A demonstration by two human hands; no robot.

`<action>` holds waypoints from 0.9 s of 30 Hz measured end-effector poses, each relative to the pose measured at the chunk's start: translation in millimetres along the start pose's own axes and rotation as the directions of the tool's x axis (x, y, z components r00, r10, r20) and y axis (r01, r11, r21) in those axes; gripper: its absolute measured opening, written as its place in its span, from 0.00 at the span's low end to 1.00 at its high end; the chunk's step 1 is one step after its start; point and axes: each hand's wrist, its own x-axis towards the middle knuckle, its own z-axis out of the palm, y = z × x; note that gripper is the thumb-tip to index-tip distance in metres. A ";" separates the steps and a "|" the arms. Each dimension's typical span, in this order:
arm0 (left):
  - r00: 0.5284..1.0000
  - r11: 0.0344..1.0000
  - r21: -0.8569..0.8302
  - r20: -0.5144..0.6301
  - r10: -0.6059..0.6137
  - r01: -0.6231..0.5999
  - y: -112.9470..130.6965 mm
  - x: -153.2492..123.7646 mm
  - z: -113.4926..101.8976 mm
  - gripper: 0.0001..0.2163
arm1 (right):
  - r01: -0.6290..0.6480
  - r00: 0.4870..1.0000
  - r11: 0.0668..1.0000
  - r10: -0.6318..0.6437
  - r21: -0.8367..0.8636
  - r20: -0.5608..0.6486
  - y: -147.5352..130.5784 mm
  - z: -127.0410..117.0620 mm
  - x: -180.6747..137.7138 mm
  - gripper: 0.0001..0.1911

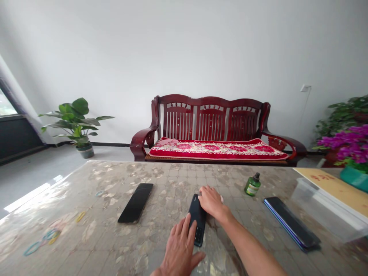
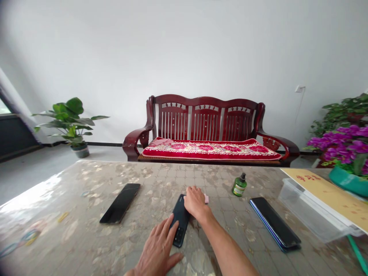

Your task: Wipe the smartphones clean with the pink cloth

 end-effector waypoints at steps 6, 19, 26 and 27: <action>0.999 0.997 0.068 0.014 0.038 -0.039 5.7 2.8 6.2 0.30 | -0.063 0.997 0.998 0.062 0.021 0.041 -3.4 -1.0 0.3 0.15; 0.970 0.966 -0.227 -0.232 0.069 -0.123 -50.7 8.8 -27.5 0.18 | -0.036 0.984 0.979 0.000 0.199 0.178 -6.5 -13.9 22.9 0.23; 0.903 0.824 -0.498 -0.163 -0.397 0.272 -65.7 21.0 -34.5 0.14 | -0.063 0.972 0.986 0.026 0.153 0.232 -19.3 -33.7 30.0 0.33; 0.859 0.772 -0.541 -0.163 -0.486 0.334 -67.4 23.8 -35.8 0.13 | -0.067 0.964 0.987 0.026 0.149 0.266 -19.4 -35.5 30.0 0.34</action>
